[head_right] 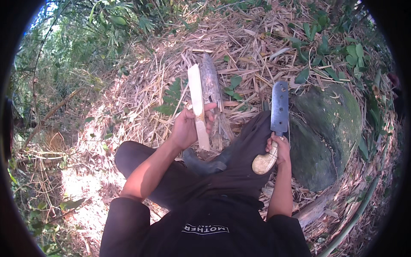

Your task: The person sits on the ground in a forest and uses a large machete to shave thin strips from a piece of wood. They hold the wood against their leg and repeatedly slice the blade downwards to create fine shavings, occasionally adjusting the wood's position.

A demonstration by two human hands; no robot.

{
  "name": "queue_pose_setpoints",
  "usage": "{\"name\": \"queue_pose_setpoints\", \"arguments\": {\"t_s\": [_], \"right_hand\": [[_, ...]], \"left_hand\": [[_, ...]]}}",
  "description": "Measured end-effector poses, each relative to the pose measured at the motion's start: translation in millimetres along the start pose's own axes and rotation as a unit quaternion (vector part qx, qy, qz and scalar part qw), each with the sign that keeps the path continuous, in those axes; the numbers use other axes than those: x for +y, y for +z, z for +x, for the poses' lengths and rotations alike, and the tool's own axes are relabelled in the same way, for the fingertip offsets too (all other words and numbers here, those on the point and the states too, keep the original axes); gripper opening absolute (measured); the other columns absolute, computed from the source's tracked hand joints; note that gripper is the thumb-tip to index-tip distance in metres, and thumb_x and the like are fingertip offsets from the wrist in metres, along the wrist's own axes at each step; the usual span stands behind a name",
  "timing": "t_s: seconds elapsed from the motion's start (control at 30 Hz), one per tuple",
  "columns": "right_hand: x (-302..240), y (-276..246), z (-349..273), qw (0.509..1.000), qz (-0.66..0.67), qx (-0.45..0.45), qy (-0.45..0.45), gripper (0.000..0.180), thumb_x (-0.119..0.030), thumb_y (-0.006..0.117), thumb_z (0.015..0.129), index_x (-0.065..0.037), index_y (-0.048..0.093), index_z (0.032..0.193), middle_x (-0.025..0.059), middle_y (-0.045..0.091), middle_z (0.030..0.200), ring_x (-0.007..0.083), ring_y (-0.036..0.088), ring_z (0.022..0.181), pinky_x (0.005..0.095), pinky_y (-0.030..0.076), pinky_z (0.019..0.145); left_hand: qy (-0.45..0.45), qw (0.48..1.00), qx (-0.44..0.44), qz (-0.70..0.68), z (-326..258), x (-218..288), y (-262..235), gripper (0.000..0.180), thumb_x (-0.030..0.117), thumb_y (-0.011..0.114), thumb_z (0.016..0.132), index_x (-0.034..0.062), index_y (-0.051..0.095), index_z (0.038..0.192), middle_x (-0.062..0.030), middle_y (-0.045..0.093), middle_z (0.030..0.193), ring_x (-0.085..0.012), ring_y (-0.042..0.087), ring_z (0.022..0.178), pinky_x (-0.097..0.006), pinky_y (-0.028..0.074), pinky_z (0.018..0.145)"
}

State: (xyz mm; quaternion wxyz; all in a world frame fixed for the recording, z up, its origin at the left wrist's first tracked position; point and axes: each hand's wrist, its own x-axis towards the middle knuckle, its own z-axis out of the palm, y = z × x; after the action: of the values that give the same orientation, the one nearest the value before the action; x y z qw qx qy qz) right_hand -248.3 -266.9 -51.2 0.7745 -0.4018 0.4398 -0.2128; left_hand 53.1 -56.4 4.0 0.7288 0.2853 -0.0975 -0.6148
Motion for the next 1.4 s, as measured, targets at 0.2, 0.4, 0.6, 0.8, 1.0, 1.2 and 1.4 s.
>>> {"name": "queue_pose_setpoints", "arguments": {"t_s": [0.2,0.4,0.6,0.8,1.0,1.2,1.4], "right_hand": [[2,-6,4,1.0,0.008,0.02,0.004,0.014,-0.016,0.06,0.091,-0.006,0.056,0.099,0.0054,0.056,0.069,0.0135,0.05,0.05,0.031,0.047,0.049],[-1,3,-1,0.999,0.004,0.047,0.005,0.013,-0.017,0.058,0.093,-0.006,0.056,0.099,0.0051,0.056,0.068,0.0127,0.051,0.05,0.0285,0.047,0.048],[1,0,0,0.999,0.015,0.04,0.016,0.015,-0.019,0.058,0.092,-0.006,0.056,0.098,0.005,0.056,0.07,0.0127,0.052,0.052,0.0293,0.047,0.05],[2,1,1,0.998,0.042,0.035,0.041,0.015,-0.02,0.059,0.091,-0.006,0.055,0.095,0.0059,0.057,0.069,0.0141,0.053,0.052,0.0301,0.048,0.051],[-2,-9,2,0.996,0.069,0.019,0.048,0.014,-0.016,0.062,0.089,-0.003,0.058,0.091,0.0094,0.062,0.069,0.0179,0.059,0.053,0.033,0.053,0.051],[-6,-7,3,0.997,0.072,0.031,0.02,0.017,-0.014,0.065,0.088,0.001,0.06,0.09,0.0122,0.065,0.07,0.0184,0.062,0.052,0.0347,0.055,0.048],[-8,-2,-5,0.994,0.11,0.009,0.004,0.019,-0.012,0.068,0.087,0.005,0.063,0.092,0.0148,0.066,0.071,0.02,0.063,0.053,0.0352,0.054,0.047]], "left_hand": [[0.056,0.998,0.008,-0.019,1,2,2,0.063,0.033,0.034,0.088,-0.0041,0.046,0.137,-0.0116,0.058,0.081,-0.0229,0.051,0.069,-0.037,0.045,0.068],[0.023,0.977,0.212,0.021,4,-12,-5,0.038,0.034,0.034,0.094,0.0027,0.05,0.109,-0.0134,0.061,0.076,-0.0205,0.053,0.064,-0.035,0.046,0.064],[-0.167,0.931,0.322,0.047,-8,-71,-36,0.036,0.032,0.032,0.1,0.0001,0.046,0.111,-0.0192,0.066,0.089,-0.0218,0.059,0.063,-0.037,0.053,0.059],[-0.427,0.87,0.212,0.127,-26,-143,-38,0.046,0.034,0.03,0.104,-0.0019,0.042,0.13,-0.0189,0.067,0.089,-0.0247,0.067,0.068,-0.036,0.059,0.058],[-0.13,0.968,0.205,0.061,7,-13,13,0.04,0.039,0.041,0.101,0.0045,0.043,0.121,-0.0183,0.055,0.101,-0.0298,0.056,0.08,-0.04,0.05,0.07],[0.168,0.919,0.35,0.064,15,137,-91,0.079,0.053,0.031,0.101,0.0039,0.005,0.157,-0.0287,0.035,0.152,-0.037,0.034,0.144,-0.054,0.031,0.116],[-0.094,0.926,0.284,0.229,36,82,-226,0.039,0.036,0.046,0.101,0.0012,0.054,0.117,-0.013,0.064,0.114,-0.0243,0.061,0.097,-0.039,0.05,0.085]]}}
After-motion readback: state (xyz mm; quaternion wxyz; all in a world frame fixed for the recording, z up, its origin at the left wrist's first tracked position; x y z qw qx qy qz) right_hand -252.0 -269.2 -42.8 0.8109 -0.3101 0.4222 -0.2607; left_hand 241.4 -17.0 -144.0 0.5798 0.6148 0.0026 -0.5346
